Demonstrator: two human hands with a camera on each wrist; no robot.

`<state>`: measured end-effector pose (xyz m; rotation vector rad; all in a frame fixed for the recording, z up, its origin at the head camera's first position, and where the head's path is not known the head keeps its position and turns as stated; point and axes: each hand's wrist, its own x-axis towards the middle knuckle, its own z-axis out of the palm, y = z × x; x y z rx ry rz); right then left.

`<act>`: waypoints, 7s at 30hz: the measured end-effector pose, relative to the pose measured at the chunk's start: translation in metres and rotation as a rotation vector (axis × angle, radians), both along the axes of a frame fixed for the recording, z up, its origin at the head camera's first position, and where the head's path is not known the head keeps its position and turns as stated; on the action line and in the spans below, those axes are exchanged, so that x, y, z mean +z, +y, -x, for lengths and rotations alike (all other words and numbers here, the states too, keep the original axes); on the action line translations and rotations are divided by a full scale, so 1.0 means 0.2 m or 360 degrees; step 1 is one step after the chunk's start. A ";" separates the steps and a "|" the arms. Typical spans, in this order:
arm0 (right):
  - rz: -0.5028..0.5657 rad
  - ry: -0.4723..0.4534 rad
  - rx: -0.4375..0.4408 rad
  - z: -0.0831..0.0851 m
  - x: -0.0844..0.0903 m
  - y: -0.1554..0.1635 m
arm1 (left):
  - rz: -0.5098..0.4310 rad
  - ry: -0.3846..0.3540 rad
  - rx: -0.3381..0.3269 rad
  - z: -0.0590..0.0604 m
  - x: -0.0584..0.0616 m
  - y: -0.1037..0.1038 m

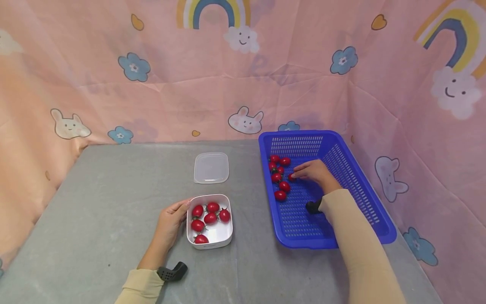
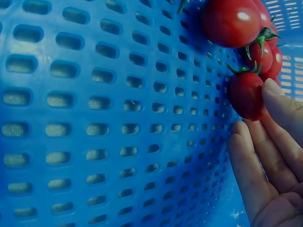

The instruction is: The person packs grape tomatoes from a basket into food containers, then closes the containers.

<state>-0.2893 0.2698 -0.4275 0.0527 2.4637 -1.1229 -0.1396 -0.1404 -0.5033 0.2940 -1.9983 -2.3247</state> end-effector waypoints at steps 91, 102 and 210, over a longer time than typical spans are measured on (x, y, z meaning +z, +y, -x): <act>0.0618 0.0341 0.0135 -0.66 0.15 -1.06 | 0.0008 -0.0053 -0.0002 0.00 -0.01 0.00; 0.0249 0.0437 0.0291 -0.59 -0.04 -1.12 | 0.0048 -0.0086 -0.0004 0.01 -0.01 -0.01; -0.0037 0.0313 -0.0171 0.18 -0.05 -0.15 | -0.0024 -0.0063 0.0008 0.01 -0.01 0.00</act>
